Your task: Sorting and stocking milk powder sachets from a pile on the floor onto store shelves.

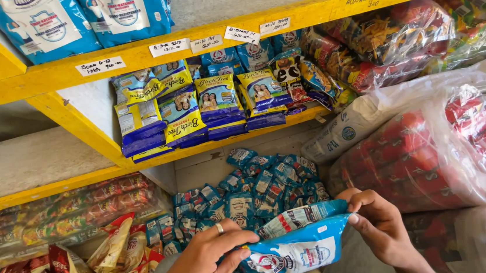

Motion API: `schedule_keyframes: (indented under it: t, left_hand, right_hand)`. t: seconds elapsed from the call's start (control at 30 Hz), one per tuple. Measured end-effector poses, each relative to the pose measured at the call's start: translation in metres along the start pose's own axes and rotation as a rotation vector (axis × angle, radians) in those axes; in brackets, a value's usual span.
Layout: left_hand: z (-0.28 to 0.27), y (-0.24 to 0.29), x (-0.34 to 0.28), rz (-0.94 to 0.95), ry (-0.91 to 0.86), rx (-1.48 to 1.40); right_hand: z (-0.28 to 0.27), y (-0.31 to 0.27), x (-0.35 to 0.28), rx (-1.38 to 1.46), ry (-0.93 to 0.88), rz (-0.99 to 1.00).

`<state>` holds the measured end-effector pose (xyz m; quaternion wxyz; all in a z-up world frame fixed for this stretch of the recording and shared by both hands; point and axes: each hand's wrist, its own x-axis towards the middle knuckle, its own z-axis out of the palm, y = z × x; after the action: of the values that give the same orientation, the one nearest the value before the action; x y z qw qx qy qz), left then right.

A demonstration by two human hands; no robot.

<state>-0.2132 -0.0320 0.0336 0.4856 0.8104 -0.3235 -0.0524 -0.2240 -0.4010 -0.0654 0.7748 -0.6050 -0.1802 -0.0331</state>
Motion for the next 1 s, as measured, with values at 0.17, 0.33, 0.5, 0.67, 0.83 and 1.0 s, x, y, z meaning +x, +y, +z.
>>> schedule_keyframes:
  t: [0.17, 0.33, 0.5, 0.67, 0.83, 1.0]
  left_hand:
    - [0.009, -0.008, 0.006, 0.027, -0.183, -0.04]
    - [0.01, 0.003, 0.009, -0.019, -0.193, -0.1]
    - [0.027, -0.017, 0.0, 0.179, -0.223, 0.077]
    - [0.028, -0.011, -0.009, 0.176, -0.064, -0.086]
    - [0.031, -0.008, -0.012, 0.147, 0.045, -0.22]
    - [0.015, 0.007, -0.011, 0.113, -0.006, -0.237]
  right_hand:
    - [0.017, -0.003, -0.004, 0.063, 0.1, -0.113]
    - [0.028, -0.011, -0.006, 0.036, 0.178, -0.16]
    - [0.018, -0.022, -0.005, 0.052, 0.058, 0.001]
    - [0.015, -0.052, -0.006, 0.077, -0.189, 0.204]
    - [0.009, -0.037, -0.012, 0.115, -0.436, 0.128]
    - [0.004, -0.031, -0.019, -0.174, -0.489, -0.008]
